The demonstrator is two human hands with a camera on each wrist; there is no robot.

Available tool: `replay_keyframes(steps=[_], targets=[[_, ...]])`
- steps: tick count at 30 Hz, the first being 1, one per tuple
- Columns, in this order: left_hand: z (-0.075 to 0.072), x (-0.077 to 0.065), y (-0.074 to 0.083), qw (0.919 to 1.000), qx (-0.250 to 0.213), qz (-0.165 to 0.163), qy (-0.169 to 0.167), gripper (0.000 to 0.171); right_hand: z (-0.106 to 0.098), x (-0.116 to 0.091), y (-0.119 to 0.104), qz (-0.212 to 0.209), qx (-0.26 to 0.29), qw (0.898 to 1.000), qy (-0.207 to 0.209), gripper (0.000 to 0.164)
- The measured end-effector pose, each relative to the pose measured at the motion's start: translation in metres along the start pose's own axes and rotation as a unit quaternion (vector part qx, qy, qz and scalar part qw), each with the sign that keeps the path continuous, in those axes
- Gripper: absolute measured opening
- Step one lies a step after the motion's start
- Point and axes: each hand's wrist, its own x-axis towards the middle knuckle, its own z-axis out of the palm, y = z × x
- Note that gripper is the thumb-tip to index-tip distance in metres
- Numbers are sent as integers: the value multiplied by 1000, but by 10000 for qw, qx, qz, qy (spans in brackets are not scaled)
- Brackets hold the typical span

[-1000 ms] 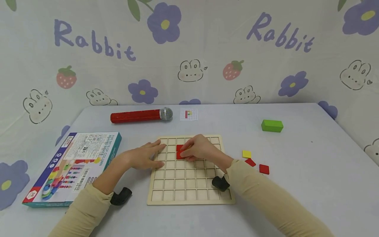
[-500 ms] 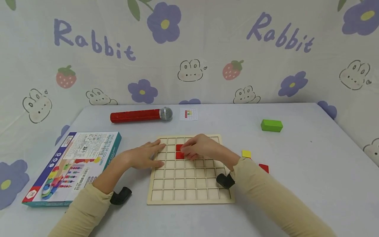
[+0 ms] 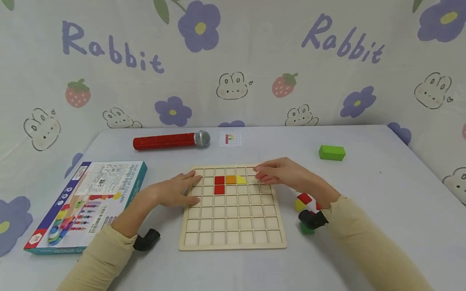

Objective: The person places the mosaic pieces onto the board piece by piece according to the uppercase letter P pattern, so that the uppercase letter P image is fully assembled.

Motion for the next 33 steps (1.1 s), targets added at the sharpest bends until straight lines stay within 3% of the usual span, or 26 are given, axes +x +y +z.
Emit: replay_keyframes(steps=[14, 20, 26, 33], targets=[[-1, -1, 1, 10000, -16, 30, -39, 73, -48, -62, 43, 307, -437, 9955, 785, 64], [-1, -1, 1, 10000, -30, 42, -40, 73, -61, -85, 66, 451, -971, 9900, 918, 64], [-1, 0, 0, 10000, 26, 64, -18, 72, -68, -101, 78, 273, -1321, 9859, 987, 57], [-2, -2, 1, 10000, 13, 87, -33, 71, -63, -108, 79, -97, -1086, 9910, 782, 55]])
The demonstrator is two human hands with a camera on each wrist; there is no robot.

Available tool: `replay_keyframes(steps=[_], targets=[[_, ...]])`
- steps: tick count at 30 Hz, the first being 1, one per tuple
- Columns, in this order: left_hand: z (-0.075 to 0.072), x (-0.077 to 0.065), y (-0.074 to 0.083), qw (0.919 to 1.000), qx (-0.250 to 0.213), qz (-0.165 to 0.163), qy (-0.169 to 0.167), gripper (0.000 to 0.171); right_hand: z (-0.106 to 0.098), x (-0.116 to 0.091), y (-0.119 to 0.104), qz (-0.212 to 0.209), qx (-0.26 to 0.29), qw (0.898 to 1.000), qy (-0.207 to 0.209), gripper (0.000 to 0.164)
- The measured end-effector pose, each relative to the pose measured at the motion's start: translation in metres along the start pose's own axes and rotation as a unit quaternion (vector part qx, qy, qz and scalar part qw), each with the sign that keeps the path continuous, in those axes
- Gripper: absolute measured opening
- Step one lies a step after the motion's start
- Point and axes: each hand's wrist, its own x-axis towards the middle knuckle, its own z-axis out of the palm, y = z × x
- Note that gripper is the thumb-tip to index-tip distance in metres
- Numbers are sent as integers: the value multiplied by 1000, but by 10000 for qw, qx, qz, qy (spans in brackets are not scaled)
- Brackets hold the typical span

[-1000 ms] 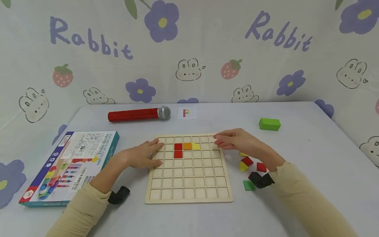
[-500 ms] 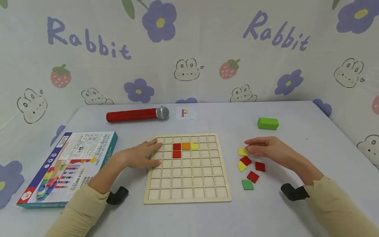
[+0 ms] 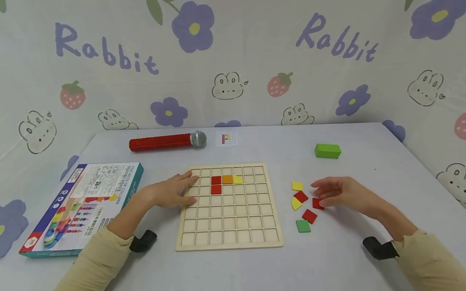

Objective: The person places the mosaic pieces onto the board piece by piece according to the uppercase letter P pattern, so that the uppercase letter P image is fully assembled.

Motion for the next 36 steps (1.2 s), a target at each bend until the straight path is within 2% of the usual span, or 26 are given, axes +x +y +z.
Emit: replay_keyframes(steps=[5, 8, 15, 23, 26, 30, 33, 36], targets=[[-1, -1, 1, 10000, 5, 29, 3, 71, 7, 1, -3, -631, -688, 9956, -7, 48], [-1, -2, 1, 10000, -4, 11, 17, 72, 10, 2, -6, -760, -1091, 9911, 105, 44], [0, -1, 1, 10000, -46, -15, 12, 72, 13, 6, -9, -653, -1368, 9883, 173, 43], [0, 0, 1, 10000, -10, -30, -5, 73, 12, 6, -8, -103, -1805, 9820, 547, 34], [0, 0, 1, 10000, 6, -40, -8, 72, 10, 7, -11, 160, -1665, 9832, 731, 31], [0, 1, 0, 10000, 21, -29, 0, 72, 10, 11, -19, 634, -1101, 9877, 915, 39], [0, 1, -1, 10000, 24, 18, 10, 72, 13, 18, -26, 846, -706, 9901, 866, 47], [0, 1, -1, 10000, 14, 48, 17, 71, 19, 26, -33, 887, -339, 9931, 686, 51]])
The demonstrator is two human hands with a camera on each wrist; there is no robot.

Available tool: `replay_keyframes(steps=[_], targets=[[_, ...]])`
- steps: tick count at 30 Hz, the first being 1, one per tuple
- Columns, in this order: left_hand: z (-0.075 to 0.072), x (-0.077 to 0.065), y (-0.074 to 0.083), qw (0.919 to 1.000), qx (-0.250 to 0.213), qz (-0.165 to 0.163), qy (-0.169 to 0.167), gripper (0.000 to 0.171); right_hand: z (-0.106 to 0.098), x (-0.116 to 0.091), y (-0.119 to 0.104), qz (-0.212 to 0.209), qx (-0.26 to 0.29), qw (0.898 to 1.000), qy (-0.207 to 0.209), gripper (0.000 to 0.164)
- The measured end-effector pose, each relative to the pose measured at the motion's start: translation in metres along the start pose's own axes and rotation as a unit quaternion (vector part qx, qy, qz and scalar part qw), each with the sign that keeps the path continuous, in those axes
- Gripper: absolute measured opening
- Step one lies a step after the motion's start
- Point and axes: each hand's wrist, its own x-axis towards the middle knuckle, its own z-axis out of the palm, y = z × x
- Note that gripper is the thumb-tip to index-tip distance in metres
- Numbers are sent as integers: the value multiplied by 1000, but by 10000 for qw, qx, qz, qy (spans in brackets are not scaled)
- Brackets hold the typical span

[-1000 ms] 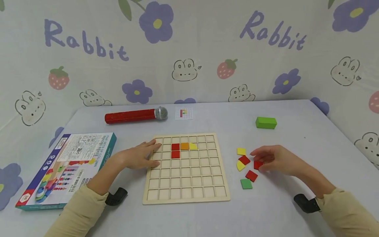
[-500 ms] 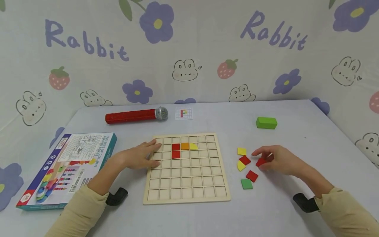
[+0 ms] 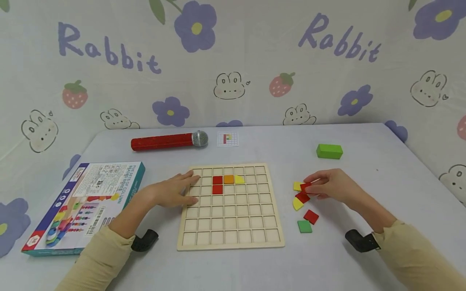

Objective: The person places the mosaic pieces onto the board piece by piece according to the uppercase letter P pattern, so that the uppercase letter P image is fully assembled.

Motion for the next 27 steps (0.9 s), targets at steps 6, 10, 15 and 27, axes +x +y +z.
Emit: replay_keyframes(steps=[6, 10, 15, 27], targets=[[0, 0, 0, 10000, -14, 2, 13, 71, 19, 13, -23, 9, 683, 9969, -389, 48], [0, 0, 1, 10000, -13, -13, 7, 71, 34, 21, -40, -16, 782, 9958, -478, 43], [-1, -1, 1, 10000, -33, 16, -15, 71, 56, 31, -62, -109, 1124, 9911, -706, 37], [0, 0, -2, 10000, -30, 6, 32, 71, 103, 44, -103, -298, 1748, 9749, -1348, 30]])
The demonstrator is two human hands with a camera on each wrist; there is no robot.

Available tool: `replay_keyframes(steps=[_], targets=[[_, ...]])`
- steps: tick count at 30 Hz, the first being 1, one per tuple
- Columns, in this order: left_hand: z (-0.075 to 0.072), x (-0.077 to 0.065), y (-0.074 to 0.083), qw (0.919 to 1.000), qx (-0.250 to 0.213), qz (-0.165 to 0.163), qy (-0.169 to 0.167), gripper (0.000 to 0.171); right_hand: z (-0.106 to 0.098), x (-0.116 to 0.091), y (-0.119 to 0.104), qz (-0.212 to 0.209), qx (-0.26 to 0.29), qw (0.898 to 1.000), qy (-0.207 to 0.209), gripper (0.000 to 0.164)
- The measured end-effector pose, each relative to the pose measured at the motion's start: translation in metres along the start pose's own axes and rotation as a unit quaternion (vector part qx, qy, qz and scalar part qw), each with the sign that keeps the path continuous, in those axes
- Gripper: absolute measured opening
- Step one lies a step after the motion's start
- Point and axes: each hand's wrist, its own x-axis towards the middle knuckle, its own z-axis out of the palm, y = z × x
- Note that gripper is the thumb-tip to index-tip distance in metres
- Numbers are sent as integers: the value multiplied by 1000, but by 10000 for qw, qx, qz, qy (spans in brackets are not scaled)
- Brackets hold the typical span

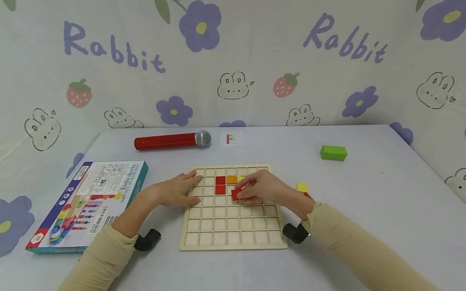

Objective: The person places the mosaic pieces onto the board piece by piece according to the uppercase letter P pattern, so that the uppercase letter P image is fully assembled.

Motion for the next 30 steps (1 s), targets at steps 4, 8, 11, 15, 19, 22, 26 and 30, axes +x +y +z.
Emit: replay_keyframes(steps=[4, 8, 11, 15, 19, 22, 26, 30], targets=[[1, 1, -1, 10000, -24, -34, 1, 72, 15, 7, -5, 52, -2, 10000, 35, 28], [1, 1, 1, 10000, -33, -47, -30, 72, 28, 11, -8, 102, -162, 9997, 126, 26], [1, 1, 2, 10000, -14, -43, -43, 72, 35, 13, -9, 146, -319, 9992, 200, 25], [1, 1, 2, 10000, 24, -47, -30, 72, 40, 14, -10, 128, -543, 9980, 311, 24], [1, 1, 2, 10000, 33, -65, -30, 72, 42, 14, -12, 106, -732, 9965, 386, 22], [1, 1, 2, 10000, 40, -72, -44, 73, 43, 13, -13, 65, -819, 9957, 430, 20], [0, 1, 1, 10000, 39, -58, -52, 72, 43, 14, -13, 43, -892, 9951, 423, 19], [0, 1, 0, 10000, 48, -27, -37, 71, 37, 13, -13, 12, -846, 9963, 176, 25]])
